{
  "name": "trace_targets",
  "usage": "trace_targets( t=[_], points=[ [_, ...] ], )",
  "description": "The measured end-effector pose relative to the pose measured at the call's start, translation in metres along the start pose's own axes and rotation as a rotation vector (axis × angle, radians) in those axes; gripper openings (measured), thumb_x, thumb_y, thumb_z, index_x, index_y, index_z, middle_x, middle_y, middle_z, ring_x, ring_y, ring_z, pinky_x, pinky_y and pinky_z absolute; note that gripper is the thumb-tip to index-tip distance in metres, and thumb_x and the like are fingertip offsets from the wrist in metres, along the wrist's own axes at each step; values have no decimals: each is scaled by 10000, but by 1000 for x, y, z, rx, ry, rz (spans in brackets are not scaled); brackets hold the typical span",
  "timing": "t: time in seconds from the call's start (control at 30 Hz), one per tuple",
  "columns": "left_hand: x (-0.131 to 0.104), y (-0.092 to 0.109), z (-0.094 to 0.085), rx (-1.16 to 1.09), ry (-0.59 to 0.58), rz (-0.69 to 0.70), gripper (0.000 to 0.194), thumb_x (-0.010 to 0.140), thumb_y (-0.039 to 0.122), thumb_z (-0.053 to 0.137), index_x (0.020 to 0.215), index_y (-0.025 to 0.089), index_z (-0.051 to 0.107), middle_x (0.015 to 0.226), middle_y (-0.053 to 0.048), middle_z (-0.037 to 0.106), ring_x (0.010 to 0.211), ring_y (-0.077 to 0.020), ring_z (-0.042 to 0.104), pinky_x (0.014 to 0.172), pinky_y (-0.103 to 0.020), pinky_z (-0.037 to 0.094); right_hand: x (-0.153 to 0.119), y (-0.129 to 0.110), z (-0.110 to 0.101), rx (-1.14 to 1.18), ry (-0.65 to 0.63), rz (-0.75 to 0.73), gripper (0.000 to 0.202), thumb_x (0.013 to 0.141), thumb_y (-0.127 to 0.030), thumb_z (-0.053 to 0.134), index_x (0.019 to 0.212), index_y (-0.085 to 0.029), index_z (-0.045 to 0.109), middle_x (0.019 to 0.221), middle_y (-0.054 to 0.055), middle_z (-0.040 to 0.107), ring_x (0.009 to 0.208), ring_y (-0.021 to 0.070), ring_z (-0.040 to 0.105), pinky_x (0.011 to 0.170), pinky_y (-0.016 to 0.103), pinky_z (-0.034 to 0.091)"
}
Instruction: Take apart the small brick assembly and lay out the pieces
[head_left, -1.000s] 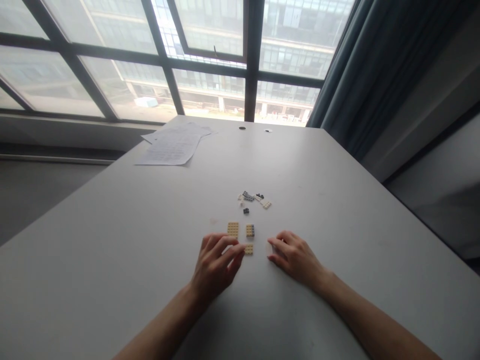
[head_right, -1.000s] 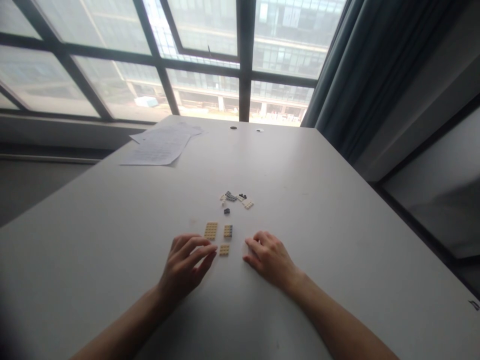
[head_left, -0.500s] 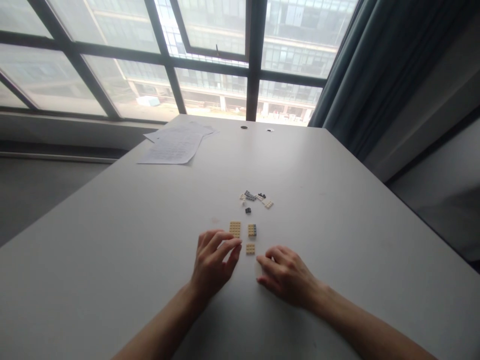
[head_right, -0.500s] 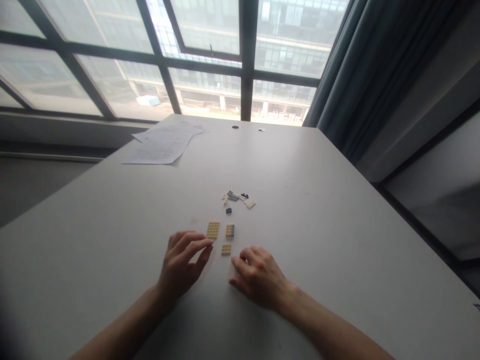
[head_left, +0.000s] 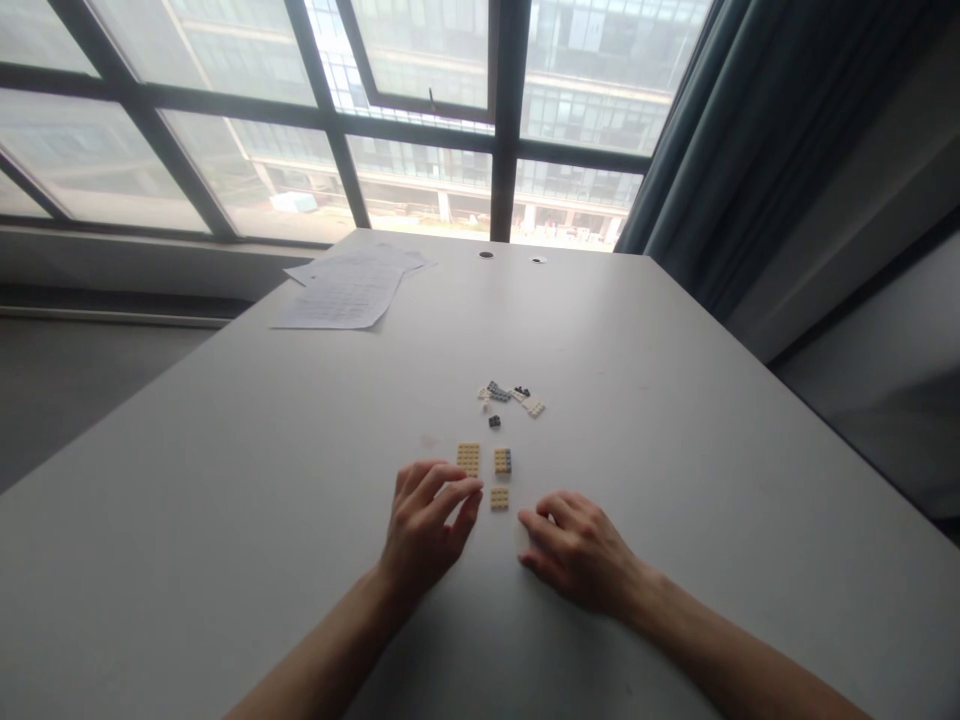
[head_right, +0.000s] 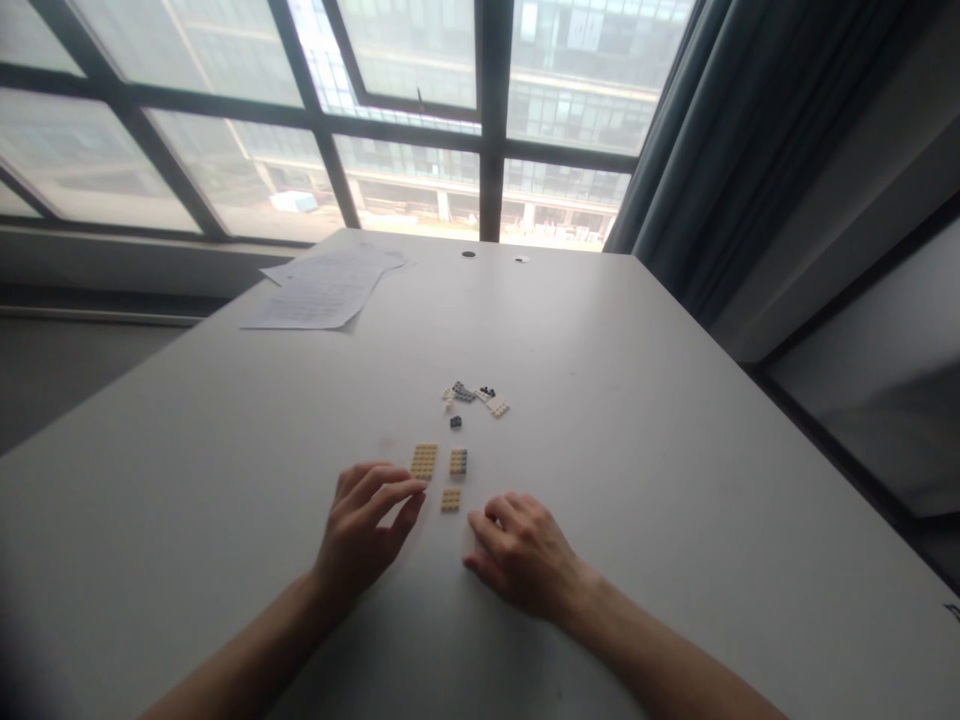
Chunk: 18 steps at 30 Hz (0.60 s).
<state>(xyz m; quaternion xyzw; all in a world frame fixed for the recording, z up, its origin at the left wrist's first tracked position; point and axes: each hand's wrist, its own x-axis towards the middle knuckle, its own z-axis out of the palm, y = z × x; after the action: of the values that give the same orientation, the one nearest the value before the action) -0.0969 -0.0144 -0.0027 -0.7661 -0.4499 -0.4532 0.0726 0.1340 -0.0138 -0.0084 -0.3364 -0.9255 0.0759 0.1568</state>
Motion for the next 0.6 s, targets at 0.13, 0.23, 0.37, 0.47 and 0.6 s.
trace_targets(
  t=[0.13,0.23,0.37,0.47,0.6],
  points=[
    [0,0,0,-7,-1,-3,120,797,122,638,869,218,644,838,-26,654,842,-185,571,812,-360,432,-1,1,0,0,-4,-6,360,918,-429,494,1149,-166,577,933,113,608,856,237,534,787,376,422],
    [0,-1,0,-4,-6,-8,116,799,126,637,866,219,645,835,-25,655,833,-183,574,806,-357,433,-1,3,0,-1,-22,-7,371,914,-431,496,1156,-162,574,941,112,607,863,239,533,791,379,424],
    [0,-1,0,7,-2,-5,92,810,145,627,856,221,649,828,-26,656,825,-183,577,801,-355,436,-1,5,-1,9,-21,-8,371,910,-434,498,1151,-163,577,941,109,606,860,233,531,785,373,427],
    [0,2,0,7,-15,-10,89,817,155,619,870,219,651,843,-30,655,830,-184,578,800,-357,437,0,4,-2,28,-19,3,365,908,-436,503,1144,-169,580,947,108,606,871,234,531,794,373,427],
    [9,4,-1,5,-37,6,116,818,162,622,916,220,647,890,-39,649,866,-195,567,813,-366,433,0,4,-2,77,-9,47,355,900,-439,523,1134,-179,584,971,105,603,880,230,530,803,370,431]
  ],
)
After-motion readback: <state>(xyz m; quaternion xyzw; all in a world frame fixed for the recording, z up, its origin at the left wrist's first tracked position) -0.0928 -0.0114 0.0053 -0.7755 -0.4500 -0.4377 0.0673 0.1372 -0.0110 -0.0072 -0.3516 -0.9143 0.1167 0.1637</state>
